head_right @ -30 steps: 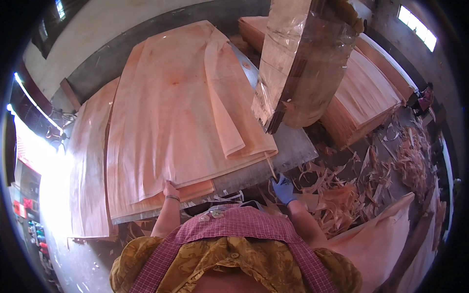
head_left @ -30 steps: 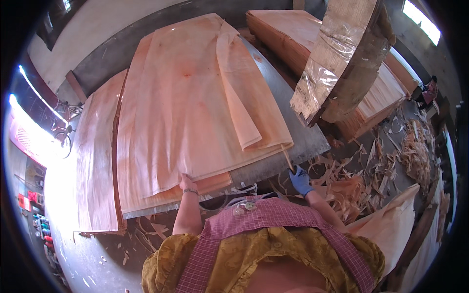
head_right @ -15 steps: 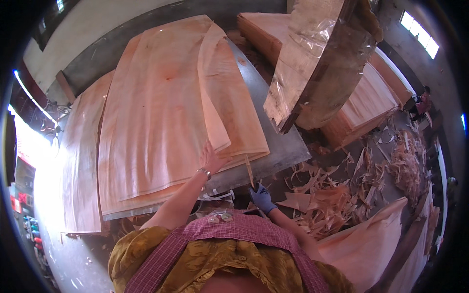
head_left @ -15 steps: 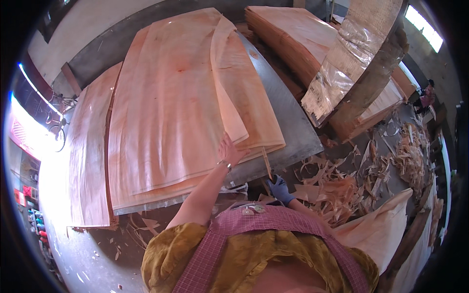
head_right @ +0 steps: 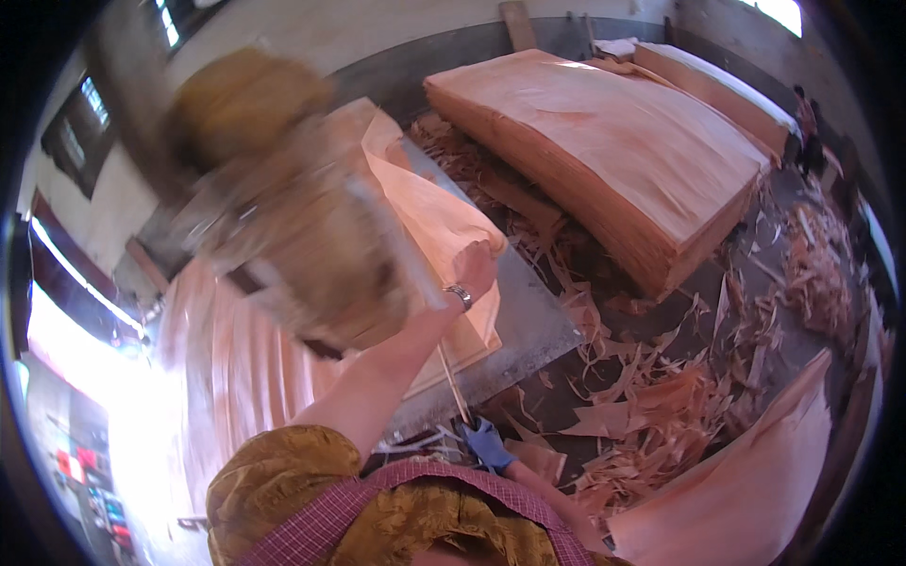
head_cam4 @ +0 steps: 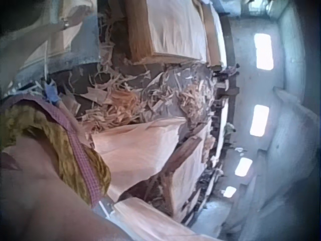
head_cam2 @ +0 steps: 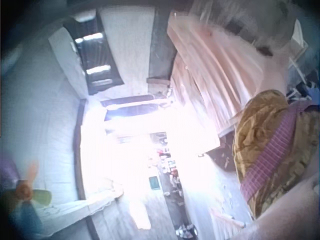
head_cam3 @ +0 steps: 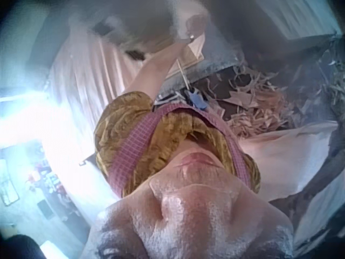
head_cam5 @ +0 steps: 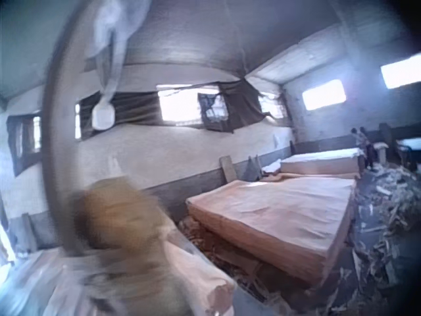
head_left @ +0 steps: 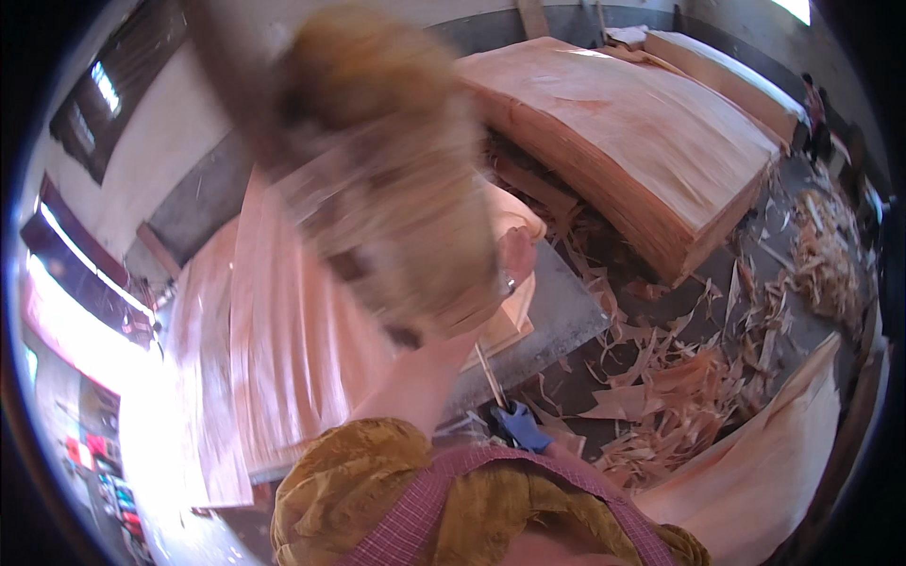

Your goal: The person aligns a sheet of wood veneer on a table, measures a section using a rod, and uses a blade to cut a specific shape from the material.

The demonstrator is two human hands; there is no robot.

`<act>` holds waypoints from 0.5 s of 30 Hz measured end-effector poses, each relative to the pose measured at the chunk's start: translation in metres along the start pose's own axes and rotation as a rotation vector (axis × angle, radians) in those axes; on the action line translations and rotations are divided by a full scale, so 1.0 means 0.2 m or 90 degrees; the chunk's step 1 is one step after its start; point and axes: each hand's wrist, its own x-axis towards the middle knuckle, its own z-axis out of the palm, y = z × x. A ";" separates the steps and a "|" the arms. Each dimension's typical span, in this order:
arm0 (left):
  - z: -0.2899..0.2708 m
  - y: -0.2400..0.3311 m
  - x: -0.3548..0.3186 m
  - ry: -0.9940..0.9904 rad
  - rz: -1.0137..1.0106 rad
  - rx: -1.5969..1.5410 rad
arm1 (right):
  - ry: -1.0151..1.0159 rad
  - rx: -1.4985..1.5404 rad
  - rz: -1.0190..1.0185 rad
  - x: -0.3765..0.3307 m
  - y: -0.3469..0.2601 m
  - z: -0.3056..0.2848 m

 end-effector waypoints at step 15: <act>0.11 0.25 -0.19 -0.325 0.223 -0.429 | 0.131 -0.130 -0.083 -0.02 -0.23 -0.34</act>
